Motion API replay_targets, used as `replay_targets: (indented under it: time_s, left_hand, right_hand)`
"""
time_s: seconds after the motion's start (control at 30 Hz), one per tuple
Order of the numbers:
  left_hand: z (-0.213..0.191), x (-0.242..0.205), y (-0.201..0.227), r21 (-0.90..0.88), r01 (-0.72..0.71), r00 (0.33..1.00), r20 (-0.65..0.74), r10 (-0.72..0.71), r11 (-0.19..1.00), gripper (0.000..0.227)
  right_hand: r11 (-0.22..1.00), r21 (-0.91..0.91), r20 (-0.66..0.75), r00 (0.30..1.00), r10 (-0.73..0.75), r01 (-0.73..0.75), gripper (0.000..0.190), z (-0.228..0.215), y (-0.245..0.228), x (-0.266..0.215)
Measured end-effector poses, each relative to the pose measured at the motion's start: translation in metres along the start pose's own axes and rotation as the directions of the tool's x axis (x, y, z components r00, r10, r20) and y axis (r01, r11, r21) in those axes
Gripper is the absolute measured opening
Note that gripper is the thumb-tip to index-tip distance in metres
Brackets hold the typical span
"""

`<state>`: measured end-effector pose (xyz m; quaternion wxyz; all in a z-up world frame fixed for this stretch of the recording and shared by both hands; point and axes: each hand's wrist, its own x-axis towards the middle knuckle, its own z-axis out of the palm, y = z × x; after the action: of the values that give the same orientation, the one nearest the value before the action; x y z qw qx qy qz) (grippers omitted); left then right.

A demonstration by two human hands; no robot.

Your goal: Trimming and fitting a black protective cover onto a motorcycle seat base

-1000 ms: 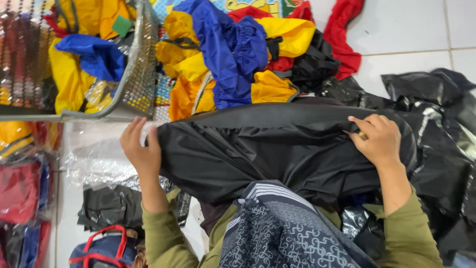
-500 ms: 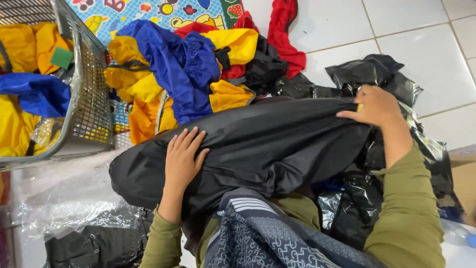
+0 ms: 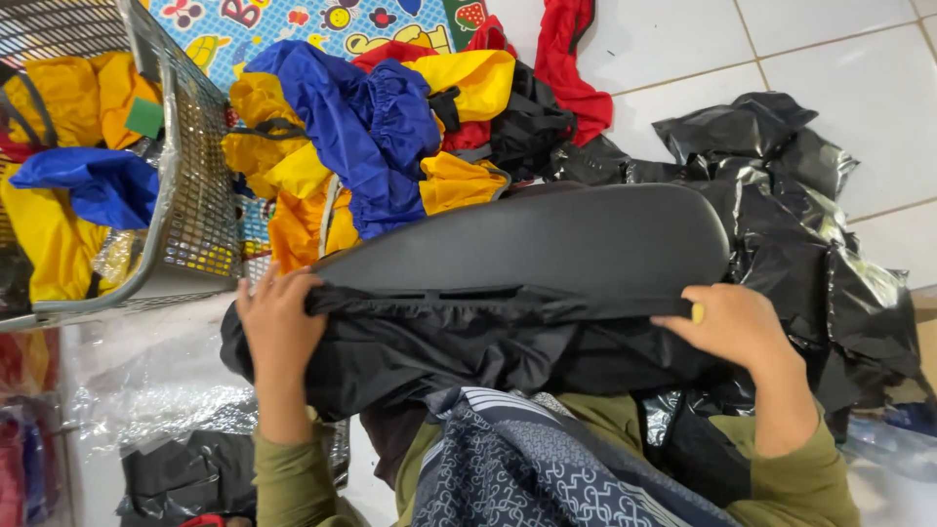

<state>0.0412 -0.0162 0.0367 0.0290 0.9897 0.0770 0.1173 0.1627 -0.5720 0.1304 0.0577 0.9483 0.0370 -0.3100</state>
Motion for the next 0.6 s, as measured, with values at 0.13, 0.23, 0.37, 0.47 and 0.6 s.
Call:
replay_targets:
  time_s: [0.13, 0.23, 0.37, 0.47, 0.6]
  left_hand:
    - [-0.015, -0.022, -0.054, -0.156, -0.022, 0.999, -0.033, 0.017, 0.987, 0.045]
    - [-0.033, -0.042, -0.076, -0.525, 0.103, 0.993, 0.098, -0.06, 0.845, 0.026]
    - [-0.069, -0.057, -0.078, -0.243, 0.41, 0.718, 0.681, -0.147, 0.879, 0.03]
    - [-0.115, -0.056, -0.058, 0.451, 0.211, 0.222, 0.842, -0.492, 0.867, 0.069]
    - [-0.174, -0.07, -0.074, 0.693, 0.09, 0.155, 0.7, -0.697, 0.716, 0.054]
  right_hand:
    - [0.994, 0.101, 0.039, 0.998, -0.049, 0.045, 0.052, 0.016, -0.001, 0.004]
    - [0.971, 0.19, 0.073, 0.984, -0.162, 0.145, 0.051, 0.012, -0.006, 0.002]
    - [0.938, 0.131, 0.225, 0.912, -0.343, 0.321, 0.062, -0.006, -0.021, -0.009]
    - [0.904, -0.078, 0.407, 0.841, -0.357, 0.421, 0.069, 0.003, -0.018, -0.009]
    - [0.822, -0.427, 0.456, 0.875, -0.164, 0.377, 0.071, -0.014, -0.015, -0.017]
